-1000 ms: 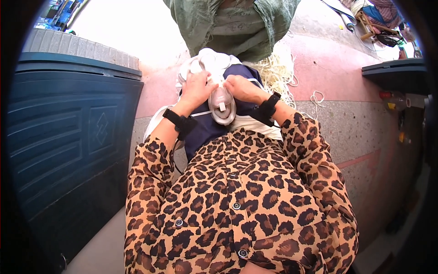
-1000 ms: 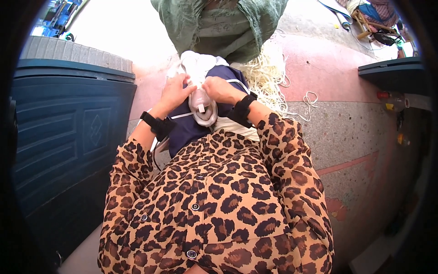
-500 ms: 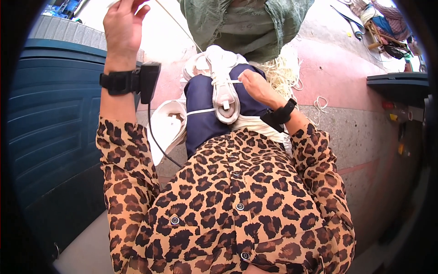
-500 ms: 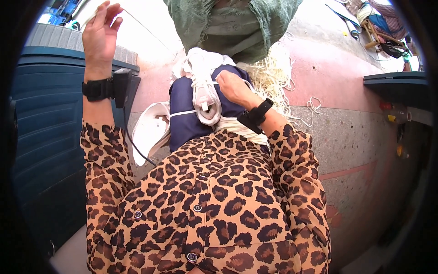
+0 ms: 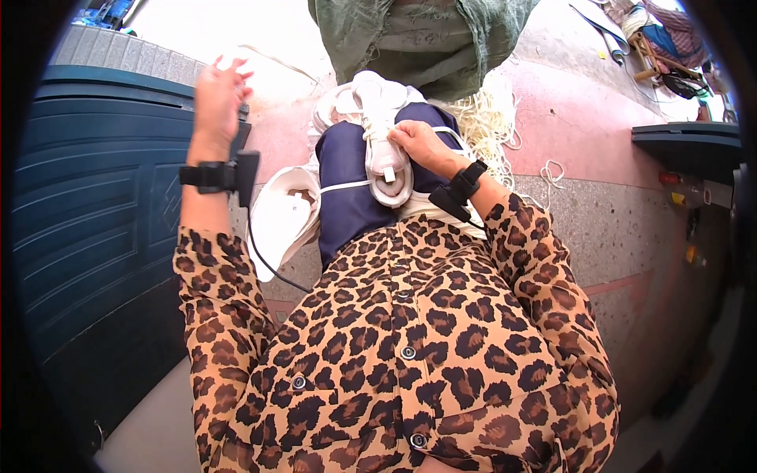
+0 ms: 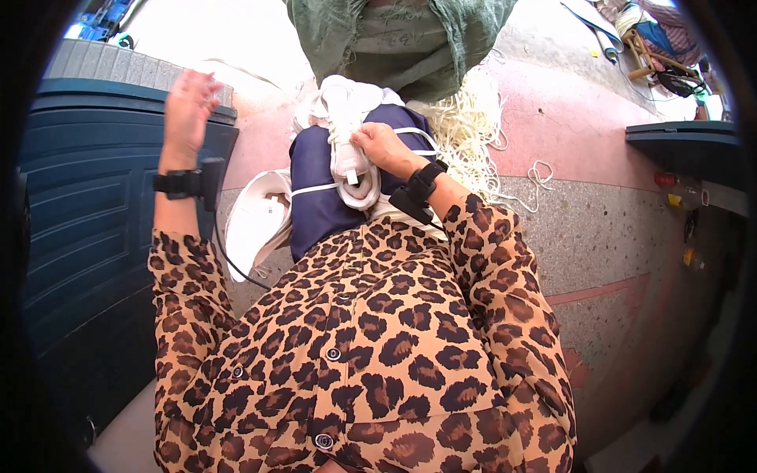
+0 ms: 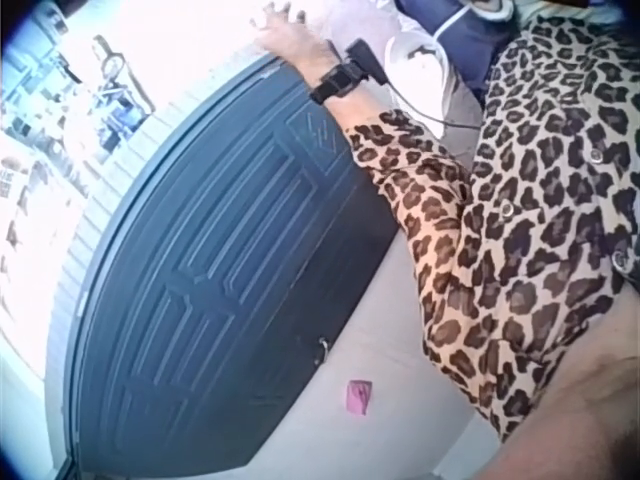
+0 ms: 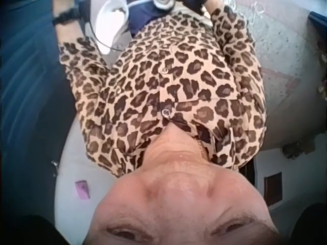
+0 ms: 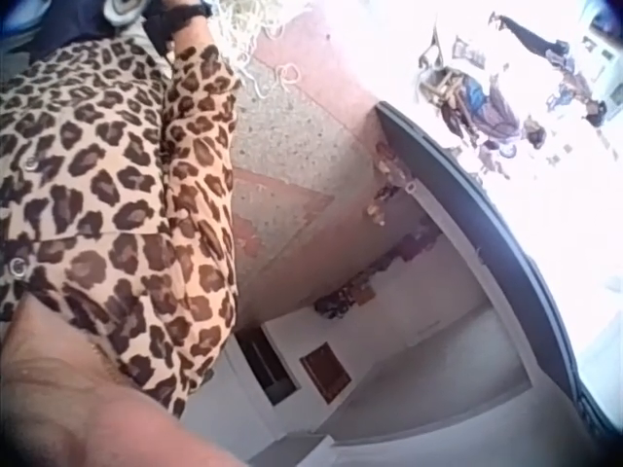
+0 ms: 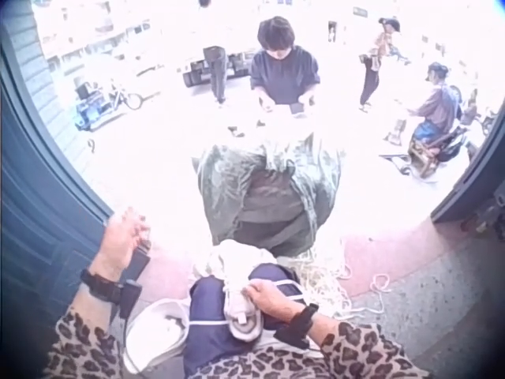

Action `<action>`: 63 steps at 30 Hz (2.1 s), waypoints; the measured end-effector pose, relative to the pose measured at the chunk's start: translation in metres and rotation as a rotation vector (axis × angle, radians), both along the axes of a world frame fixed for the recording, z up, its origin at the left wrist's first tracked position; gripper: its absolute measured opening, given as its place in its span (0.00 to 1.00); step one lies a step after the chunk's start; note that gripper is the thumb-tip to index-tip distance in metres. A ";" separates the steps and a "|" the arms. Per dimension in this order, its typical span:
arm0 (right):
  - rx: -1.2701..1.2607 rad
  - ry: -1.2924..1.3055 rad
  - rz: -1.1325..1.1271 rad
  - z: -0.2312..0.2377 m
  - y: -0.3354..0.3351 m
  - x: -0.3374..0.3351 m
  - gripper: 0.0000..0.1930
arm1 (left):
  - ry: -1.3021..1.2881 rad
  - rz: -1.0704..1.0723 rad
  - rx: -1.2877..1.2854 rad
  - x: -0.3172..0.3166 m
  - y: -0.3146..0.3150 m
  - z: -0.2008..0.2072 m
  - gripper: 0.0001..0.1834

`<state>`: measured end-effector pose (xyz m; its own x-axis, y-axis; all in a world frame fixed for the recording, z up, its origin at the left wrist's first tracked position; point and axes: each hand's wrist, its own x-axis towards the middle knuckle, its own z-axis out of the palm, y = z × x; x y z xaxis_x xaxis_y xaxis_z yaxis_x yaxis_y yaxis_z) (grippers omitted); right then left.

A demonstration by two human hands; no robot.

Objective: The recorder is lacing a pair of white shoes.

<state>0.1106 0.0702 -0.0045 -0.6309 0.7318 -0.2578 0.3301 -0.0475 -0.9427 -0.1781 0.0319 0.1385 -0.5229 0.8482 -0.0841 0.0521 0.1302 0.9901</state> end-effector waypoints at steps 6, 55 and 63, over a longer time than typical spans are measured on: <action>0.188 -0.113 0.117 0.008 0.009 0.002 0.15 | 0.251 -0.404 -0.455 0.081 -0.034 -0.077 0.11; -0.356 0.560 0.016 0.030 0.041 0.011 0.19 | -0.777 0.367 0.334 -0.075 -0.109 -0.043 0.08; -0.281 0.965 -0.570 0.068 0.105 0.201 0.17 | -0.140 0.576 -0.102 -0.103 -0.174 -0.018 0.10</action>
